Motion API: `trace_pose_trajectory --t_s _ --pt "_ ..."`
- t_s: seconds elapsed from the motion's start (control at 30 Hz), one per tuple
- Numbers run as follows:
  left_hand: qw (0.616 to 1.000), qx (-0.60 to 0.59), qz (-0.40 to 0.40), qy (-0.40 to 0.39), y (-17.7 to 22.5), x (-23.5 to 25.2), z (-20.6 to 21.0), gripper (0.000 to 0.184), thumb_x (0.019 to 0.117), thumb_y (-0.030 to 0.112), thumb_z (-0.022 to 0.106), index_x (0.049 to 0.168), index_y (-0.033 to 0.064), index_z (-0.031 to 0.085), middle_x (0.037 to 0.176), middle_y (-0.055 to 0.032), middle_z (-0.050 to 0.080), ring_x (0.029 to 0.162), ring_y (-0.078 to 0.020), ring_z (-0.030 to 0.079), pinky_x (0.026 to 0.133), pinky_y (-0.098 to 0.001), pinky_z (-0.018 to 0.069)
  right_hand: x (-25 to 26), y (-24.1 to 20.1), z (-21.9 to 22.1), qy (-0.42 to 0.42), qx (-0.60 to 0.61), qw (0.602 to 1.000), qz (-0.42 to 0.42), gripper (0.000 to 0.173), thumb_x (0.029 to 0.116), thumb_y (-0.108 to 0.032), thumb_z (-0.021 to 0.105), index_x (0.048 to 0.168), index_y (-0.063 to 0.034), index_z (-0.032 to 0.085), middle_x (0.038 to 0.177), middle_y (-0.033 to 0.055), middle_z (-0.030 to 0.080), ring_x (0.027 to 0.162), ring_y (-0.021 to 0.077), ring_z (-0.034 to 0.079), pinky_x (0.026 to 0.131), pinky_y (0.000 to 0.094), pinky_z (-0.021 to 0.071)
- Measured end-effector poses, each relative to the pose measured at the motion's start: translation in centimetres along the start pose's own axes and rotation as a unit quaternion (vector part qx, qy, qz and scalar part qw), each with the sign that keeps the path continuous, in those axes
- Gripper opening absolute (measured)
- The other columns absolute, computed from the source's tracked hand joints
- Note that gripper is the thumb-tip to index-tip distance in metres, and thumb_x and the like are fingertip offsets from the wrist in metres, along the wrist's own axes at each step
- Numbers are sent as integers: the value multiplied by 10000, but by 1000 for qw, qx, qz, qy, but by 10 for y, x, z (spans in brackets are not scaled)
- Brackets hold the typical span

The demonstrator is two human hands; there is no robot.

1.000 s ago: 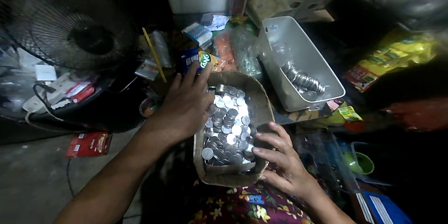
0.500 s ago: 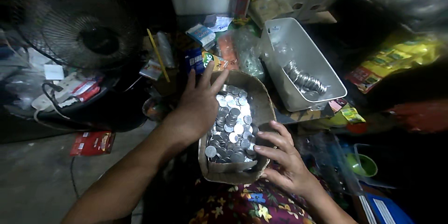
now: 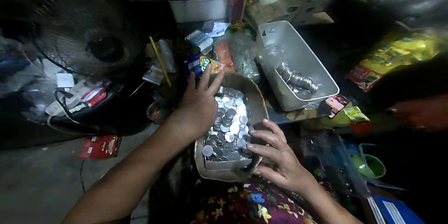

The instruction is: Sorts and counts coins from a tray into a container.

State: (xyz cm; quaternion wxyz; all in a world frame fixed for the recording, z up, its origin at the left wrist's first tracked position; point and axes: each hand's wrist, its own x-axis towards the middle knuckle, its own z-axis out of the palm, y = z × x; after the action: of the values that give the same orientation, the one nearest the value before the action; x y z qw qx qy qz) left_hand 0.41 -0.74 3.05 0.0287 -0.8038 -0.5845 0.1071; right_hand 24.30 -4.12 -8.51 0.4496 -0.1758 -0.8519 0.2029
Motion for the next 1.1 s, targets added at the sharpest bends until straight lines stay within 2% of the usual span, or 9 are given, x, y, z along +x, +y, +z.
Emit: trace_pose_trajectory --t_s 0.2,0.33,0.47,0.57,0.7,0.83,0.9,1.0,1.1 --pt "999 6 -27 29 8 5 4 239 940 225 732 1040 14 780 1701 -153 163 1562 -434 63 1199 -683 136 1 1 1 2 10 1000 -5 355 1050 -465 516 1273 -210 623 1431 -1 552 1521 206 286 1274 412 188" --pt "999 -1 -40 35 8 6 6 320 939 327 738 1028 23 786 1708 -126 153 1565 -430 51 1188 -697 150 2 2 1 1 18 1000 -11 374 1051 -474 506 1267 -195 631 1424 16 561 1514 209 305 1273 420 187" --pt "997 -15 -63 36 9 8 6 285 919 299 766 1029 37 794 1713 -87 158 1566 -428 30 1182 -718 124 2 5 2 4 20 1000 -20 413 1058 -500 467 1269 -190 641 1416 28 574 1507 220 323 1270 421 199" --pt "997 -3 -72 37 11 9 7 271 912 291 774 1032 49 793 1708 -94 176 1560 -444 48 1175 -717 155 3 5 2 3 16 1000 -20 425 1055 -514 460 1265 -197 647 1404 30 588 1501 225 338 1267 428 211" --pt "996 -7 -79 51 13 11 8 162 905 165 754 986 30 792 1702 -99 196 1558 -445 72 1171 -722 167 4 5 2 3 8 1000 -22 431 1052 -521 460 1265 -199 654 1388 45 604 1487 243 362 1257 424 233" --pt "995 -31 -66 64 8 6 5 86 895 55 742 955 24 795 1691 -46 248 1554 -441 108 1154 -733 174 4 5 2 4 12 1000 -23 409 1047 -498 492 1257 -192 663 1378 56 612 1478 251 378 1250 431 250" --pt "995 -50 -50 75 -1 4 4 95 879 91 779 960 48 802 1669 -79 299 1534 -476 153 1138 -733 224 4 5 1 4 11 1000 -21 401 1047 -493 496 1257 -196 664 1374 52 617 1479 252 377 1248 428 253" --pt "989 -97 -70 88 -15 4 -1 128 876 114 790 993 64 790 1625 -256 297 1485 -561 191 1111 -724 275 3 4 1 5 11 1000 -18 387 1039 -484 518 1253 -198 666 1377 58 616 1482 271 370 1240 423 277" --pt "981 -157 -91 65 -22 3 -6 95 893 128 783 983 96 783 1646 -262 232 1513 -534 127 1162 -687 239 3 4 2 6 7 1000 -15 378 1031 -483 534 1250 -205 669 1377 57 615 1480 277 373 1232 422 296"
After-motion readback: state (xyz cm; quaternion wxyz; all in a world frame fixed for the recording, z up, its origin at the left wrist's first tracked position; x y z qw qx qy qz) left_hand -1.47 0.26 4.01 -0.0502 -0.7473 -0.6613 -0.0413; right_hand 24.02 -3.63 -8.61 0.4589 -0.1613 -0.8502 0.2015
